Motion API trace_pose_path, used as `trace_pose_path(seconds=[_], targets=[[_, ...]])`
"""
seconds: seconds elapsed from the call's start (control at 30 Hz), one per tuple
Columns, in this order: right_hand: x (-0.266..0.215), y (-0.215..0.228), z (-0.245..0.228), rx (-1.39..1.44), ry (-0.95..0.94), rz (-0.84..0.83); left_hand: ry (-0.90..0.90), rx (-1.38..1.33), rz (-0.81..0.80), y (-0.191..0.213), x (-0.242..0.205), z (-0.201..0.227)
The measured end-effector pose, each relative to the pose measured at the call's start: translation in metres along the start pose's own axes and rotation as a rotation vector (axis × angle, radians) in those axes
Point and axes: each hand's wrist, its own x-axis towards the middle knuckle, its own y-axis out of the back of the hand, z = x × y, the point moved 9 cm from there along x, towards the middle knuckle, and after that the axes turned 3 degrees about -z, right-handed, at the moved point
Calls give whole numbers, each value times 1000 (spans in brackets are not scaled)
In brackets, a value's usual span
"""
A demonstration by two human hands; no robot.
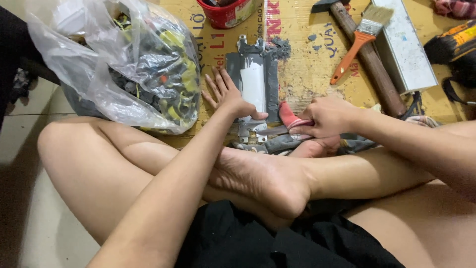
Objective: The person sits on the floor and scrapes a white substance off a rectangular metal piece using a utility knife. They wipe the blade with a red cloth and continue scraping the surface of the metal object.
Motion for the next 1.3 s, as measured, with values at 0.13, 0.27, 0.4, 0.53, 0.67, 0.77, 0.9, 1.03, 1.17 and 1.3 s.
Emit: trace_pose_path(seconds=[0.13, 0.27, 0.4, 0.53, 0.67, 0.77, 0.9, 1.03, 1.17, 1.3], targets=[[-9, 5, -4, -26, -48, 85, 12, -9, 35, 2, 0, -6], [-17, 5, -4, -97, -59, 122, -18, -34, 52, -5, 0, -1], [-9, -1, 2, -117, -91, 112, -13, -50, 63, 2, -3, -3], [-7, -5, 1, -167, -63, 92, -5, -60, 58, 5, -7, -4], [-6, -6, 5, -135, -76, 124, -16, -50, 58, 6, -4, -2], [-11, -7, 6, -132, -98, 171, -20, -47, 53, 1, -4, -3], [-9, -1, 0, -104, -41, 124, -20, -65, 46, 7, -9, 1], [-10, -3, 2, -112, -74, 138, -17, -80, 36, 0, -4, -5], [-11, 2, -3, -104, -57, 115, -20, -69, 49, 6, -9, 0], [-11, 6, -10, -101, -30, 69, -20, -56, 49, 3, -7, -4]])
